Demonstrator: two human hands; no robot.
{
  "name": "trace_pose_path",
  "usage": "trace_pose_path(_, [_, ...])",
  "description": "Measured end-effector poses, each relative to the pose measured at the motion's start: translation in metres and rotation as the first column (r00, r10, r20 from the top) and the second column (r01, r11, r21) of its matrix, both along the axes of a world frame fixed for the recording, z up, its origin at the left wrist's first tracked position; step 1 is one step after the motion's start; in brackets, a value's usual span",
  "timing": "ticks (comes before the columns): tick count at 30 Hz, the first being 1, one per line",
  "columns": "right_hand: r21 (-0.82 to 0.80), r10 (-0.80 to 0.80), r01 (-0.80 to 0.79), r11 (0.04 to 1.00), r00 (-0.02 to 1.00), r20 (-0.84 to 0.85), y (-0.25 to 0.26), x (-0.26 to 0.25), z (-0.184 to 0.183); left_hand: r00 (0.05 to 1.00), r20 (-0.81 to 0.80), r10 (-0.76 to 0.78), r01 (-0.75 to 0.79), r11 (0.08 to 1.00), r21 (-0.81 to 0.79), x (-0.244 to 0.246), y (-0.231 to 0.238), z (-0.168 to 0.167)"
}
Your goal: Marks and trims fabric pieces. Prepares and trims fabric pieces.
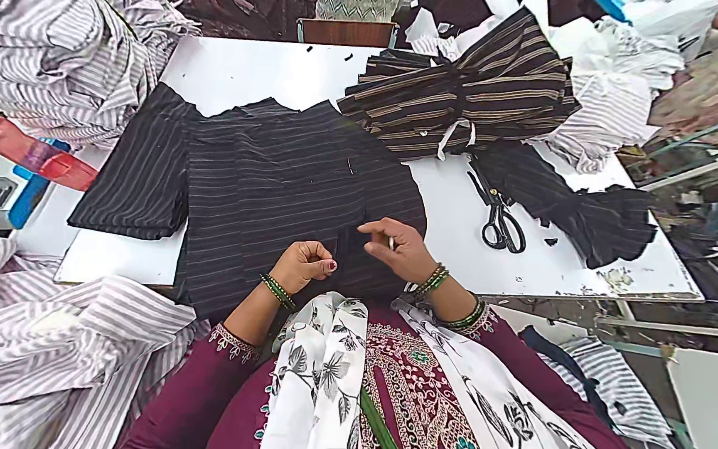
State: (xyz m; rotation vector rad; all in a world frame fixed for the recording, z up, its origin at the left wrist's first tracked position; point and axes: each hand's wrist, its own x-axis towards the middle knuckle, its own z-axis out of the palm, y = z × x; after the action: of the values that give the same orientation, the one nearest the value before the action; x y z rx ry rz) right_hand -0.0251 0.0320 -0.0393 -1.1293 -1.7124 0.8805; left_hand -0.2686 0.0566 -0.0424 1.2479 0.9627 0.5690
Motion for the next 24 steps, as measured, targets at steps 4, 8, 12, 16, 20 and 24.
trace_pose_path(4, [-0.051, 0.038, -0.034, 0.998, 0.994, 0.098, 0.002, -0.026, 0.0, 0.996, 0.058, -0.066, 0.06, 0.994, 0.093, 0.006, -0.002, -0.003])
trace_pose_path(8, [-0.028, 0.02, -0.017, 0.999, 0.994, 0.104, 0.0, -0.033, -0.007, 0.998, 0.055, -0.028, 0.02, 0.99, 0.136, 0.014, -0.003, -0.004])
trace_pose_path(12, [-0.046, -0.009, 0.013, 0.999, 0.995, 0.095, -0.001, -0.031, -0.012, 0.999, 0.035, 0.012, -0.016, 0.993, 0.118, 0.016, -0.002, -0.004])
trace_pose_path(16, [0.073, -0.024, 0.021, 0.997, 0.999, 0.048, 0.0, -0.028, -0.019, 0.996, 0.084, 0.028, -0.029, 1.0, 0.006, 0.013, 0.0, 0.002])
trace_pose_path(20, [0.087, -0.02, 0.017, 0.996, 0.999, 0.027, 0.003, -0.023, -0.021, 0.994, 0.105, 0.018, -0.017, 1.0, -0.01, 0.015, 0.003, 0.001])
trace_pose_path(24, [0.073, -0.051, 0.047, 0.996, 0.997, 0.052, 0.002, -0.024, -0.019, 0.997, 0.071, 0.041, -0.042, 0.999, 0.012, 0.021, 0.005, 0.002])
